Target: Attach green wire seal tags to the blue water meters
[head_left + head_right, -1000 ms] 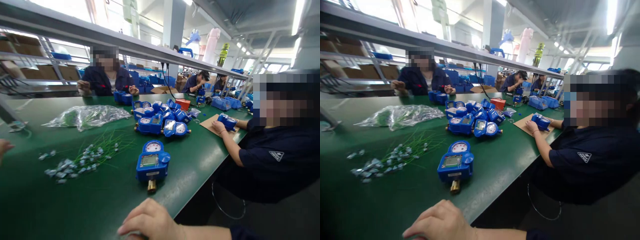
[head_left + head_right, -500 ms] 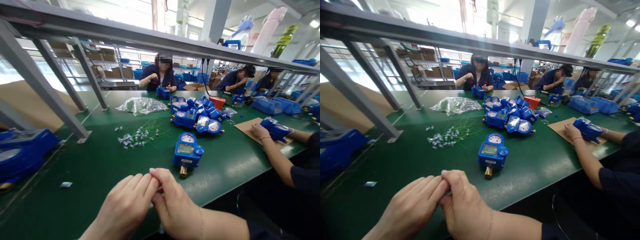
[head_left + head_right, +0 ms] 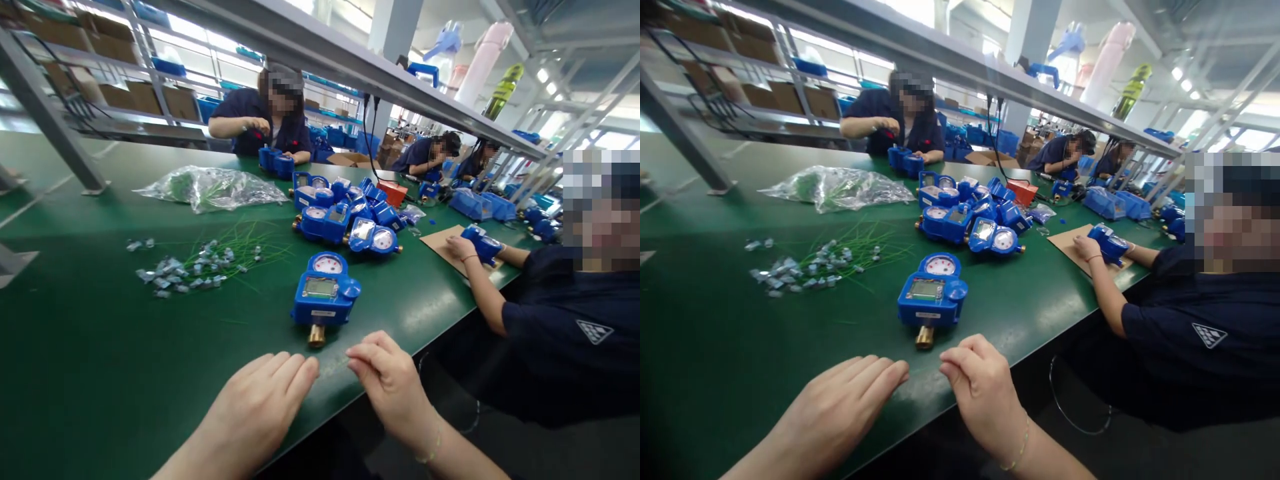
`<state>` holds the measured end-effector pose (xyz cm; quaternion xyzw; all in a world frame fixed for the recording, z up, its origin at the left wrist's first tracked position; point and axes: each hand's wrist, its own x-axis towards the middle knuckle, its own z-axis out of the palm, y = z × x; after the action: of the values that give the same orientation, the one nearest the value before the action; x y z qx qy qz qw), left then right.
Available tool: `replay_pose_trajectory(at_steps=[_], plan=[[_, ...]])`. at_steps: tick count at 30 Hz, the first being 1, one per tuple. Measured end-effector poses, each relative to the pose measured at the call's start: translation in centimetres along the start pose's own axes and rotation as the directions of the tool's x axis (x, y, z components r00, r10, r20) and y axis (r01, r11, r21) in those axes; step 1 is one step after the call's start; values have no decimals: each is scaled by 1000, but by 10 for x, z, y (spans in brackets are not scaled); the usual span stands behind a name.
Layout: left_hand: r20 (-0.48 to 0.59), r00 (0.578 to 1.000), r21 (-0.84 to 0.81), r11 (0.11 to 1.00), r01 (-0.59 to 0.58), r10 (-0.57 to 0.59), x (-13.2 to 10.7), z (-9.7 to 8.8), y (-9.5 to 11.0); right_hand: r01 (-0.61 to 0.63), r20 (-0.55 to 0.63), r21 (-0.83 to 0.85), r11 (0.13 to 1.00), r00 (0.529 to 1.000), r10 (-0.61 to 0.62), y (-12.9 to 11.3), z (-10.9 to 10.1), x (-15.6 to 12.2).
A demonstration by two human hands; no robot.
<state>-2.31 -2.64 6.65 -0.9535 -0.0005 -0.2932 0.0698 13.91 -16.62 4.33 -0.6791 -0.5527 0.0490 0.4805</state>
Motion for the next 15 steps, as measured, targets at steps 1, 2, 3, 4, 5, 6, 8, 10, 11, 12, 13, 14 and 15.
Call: replay_pose_trajectory(at_steps=[1,2,3,4,5,6,8,10,11,12,13,14,15], plan=[[17,1000,-28,999,21,-20,3,10,4,-11,-4,7,1000,1000,11,3,-3,0],[32,999,-57,998,36,-34,6,20,8,-19,-14,2,1000,1000,19,7,-7,0],[29,998,-88,994,60,-58,8,29,9,-29,-34,-17,999,999,29,11,-10,0],[-7,993,-112,987,116,-117,11,37,9,-42,-61,-51,998,997,39,15,-14,1],[-61,978,-124,973,193,-202,13,45,8,-53,-99,-98,994,994,43,20,-18,3],[-125,946,-122,951,285,-300,15,53,6,-60,-135,-156,986,990,39,26,-22,5],[-233,856,-104,887,450,-462,18,69,-1,-50,-184,-281,958,983,-3,37,-30,10],[-254,814,-124,852,509,-523,20,84,-7,-6,-186,-384,923,980,-71,45,-33,15],[-238,818,-152,852,502,-524,20,91,-10,19,-175,-419,908,979,-102,48,-34,18],[-218,829,-181,856,485,-516,20,97,-12,42,-159,-443,896,979,-125,50,-33,20],[-205,838,-205,859,469,-506,20,102,-13,57,-143,-460,886,980,-138,52,-32,23],[-201,844,-222,862,456,-498,20,106,-15,66,-125,-474,878,982,-141,52,-30,25],[-205,847,-231,866,445,-490,20,109,-16,71,-108,-486,871,984,-141,52,-28,27]])
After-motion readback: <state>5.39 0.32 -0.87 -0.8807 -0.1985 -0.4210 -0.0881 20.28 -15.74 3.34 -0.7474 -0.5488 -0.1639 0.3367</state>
